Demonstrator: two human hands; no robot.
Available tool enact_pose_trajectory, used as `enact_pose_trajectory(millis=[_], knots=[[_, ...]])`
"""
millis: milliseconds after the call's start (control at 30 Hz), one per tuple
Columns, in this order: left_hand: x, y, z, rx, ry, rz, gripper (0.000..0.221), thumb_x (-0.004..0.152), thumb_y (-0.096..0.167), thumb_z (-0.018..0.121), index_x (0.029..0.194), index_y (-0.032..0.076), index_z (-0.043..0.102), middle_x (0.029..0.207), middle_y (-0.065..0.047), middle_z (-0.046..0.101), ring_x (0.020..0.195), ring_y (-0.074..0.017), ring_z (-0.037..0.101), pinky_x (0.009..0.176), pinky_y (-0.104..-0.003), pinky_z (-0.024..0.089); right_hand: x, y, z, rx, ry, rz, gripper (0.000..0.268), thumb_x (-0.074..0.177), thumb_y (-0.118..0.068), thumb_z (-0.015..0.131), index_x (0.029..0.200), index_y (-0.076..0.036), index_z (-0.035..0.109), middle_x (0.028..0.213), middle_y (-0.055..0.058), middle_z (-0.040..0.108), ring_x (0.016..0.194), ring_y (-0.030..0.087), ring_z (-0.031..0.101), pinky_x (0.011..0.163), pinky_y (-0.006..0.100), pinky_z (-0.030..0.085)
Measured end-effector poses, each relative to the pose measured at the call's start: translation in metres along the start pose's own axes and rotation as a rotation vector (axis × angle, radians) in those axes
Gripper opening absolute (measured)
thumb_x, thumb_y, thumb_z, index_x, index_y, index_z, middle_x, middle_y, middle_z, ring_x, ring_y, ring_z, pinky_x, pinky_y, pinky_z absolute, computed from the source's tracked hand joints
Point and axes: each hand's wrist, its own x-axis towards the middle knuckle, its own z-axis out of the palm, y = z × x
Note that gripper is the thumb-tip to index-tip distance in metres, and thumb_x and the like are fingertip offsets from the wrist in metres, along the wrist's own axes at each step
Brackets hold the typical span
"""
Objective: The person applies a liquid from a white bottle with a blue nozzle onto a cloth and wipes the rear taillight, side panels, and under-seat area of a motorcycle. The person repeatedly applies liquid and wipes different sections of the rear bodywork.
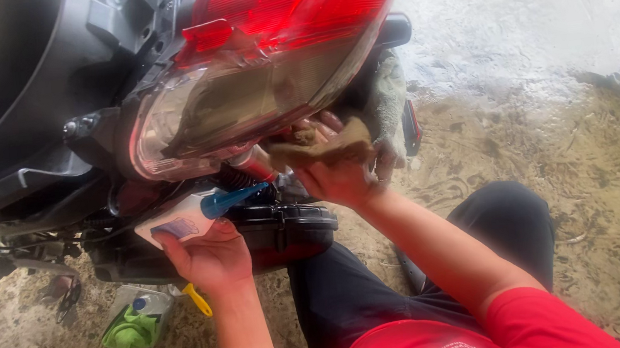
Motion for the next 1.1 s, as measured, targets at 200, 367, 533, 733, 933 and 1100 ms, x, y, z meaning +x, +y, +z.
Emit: enact_pose_trajectory(millis=[200, 367, 533, 733, 933, 1100], knots=[[0.003, 0.000, -0.002, 0.004, -0.022, -0.001, 0.055, 0.104, 0.044, 0.064, 0.148, 0.013, 0.053, 0.134, -0.006, 0.070, 0.110, -0.0220, 0.071, 0.077, -0.032, 0.063, 0.032, -0.021, 0.006, 0.115, -0.061, 0.403, 0.016, 0.097, -0.023, 0.070, 0.097, -0.008, 0.072, 0.094, 0.018, 0.070, 0.090, 0.039, 0.068, 0.079, 0.049, 0.053], [0.003, -0.002, -0.008, -0.020, -0.009, 0.012, 0.056, 0.105, 0.044, 0.064, 0.149, 0.011, 0.053, 0.133, -0.007, 0.069, 0.111, -0.0238, 0.071, 0.079, -0.034, 0.063, 0.067, -0.022, -0.025, 0.276, -0.582, 0.634, 0.026, 0.102, -0.030, 0.062, 0.087, -0.009, 0.070, 0.081, 0.014, 0.071, 0.078, 0.037, 0.067, 0.066, 0.052, 0.052], [0.004, 0.002, -0.013, -0.057, -0.052, -0.015, 0.052, 0.107, 0.044, 0.063, 0.147, 0.012, 0.054, 0.132, -0.008, 0.070, 0.108, -0.0249, 0.072, 0.077, -0.035, 0.063, 0.087, -0.017, -0.080, 0.297, -0.695, 0.384, 0.025, 0.092, -0.033, 0.072, 0.085, -0.009, 0.071, 0.078, 0.014, 0.070, 0.073, 0.033, 0.068, 0.065, 0.049, 0.053], [0.004, 0.003, -0.014, -0.042, -0.063, -0.022, 0.050, 0.105, 0.043, 0.064, 0.145, 0.012, 0.058, 0.129, -0.008, 0.071, 0.106, -0.0250, 0.072, 0.076, -0.035, 0.064, 0.067, -0.040, -0.079, 0.359, 0.224, 0.599, 0.021, 0.102, -0.021, 0.067, 0.107, -0.001, 0.068, 0.117, 0.016, 0.066, 0.100, 0.023, 0.067, 0.088, 0.032, 0.056], [0.002, 0.005, -0.005, -0.036, -0.012, -0.031, 0.049, 0.105, 0.043, 0.065, 0.141, 0.011, 0.059, 0.128, -0.008, 0.072, 0.106, -0.0243, 0.072, 0.076, -0.034, 0.064, 0.045, -0.028, -0.023, 0.856, 0.791, 1.066, 0.017, 0.110, -0.016, 0.060, 0.116, 0.000, 0.061, 0.108, 0.008, 0.065, 0.100, 0.014, 0.059, 0.095, 0.029, 0.050], [0.002, 0.005, -0.007, -0.045, -0.018, -0.025, 0.047, 0.105, 0.044, 0.065, 0.138, 0.011, 0.060, 0.127, -0.007, 0.072, 0.106, -0.0240, 0.072, 0.076, -0.034, 0.063, 0.045, -0.046, 0.017, 0.502, 0.609, 0.690, 0.021, 0.111, -0.010, 0.067, 0.124, -0.003, 0.052, 0.124, 0.010, 0.054, 0.113, 0.018, 0.054, 0.104, 0.027, 0.046]])
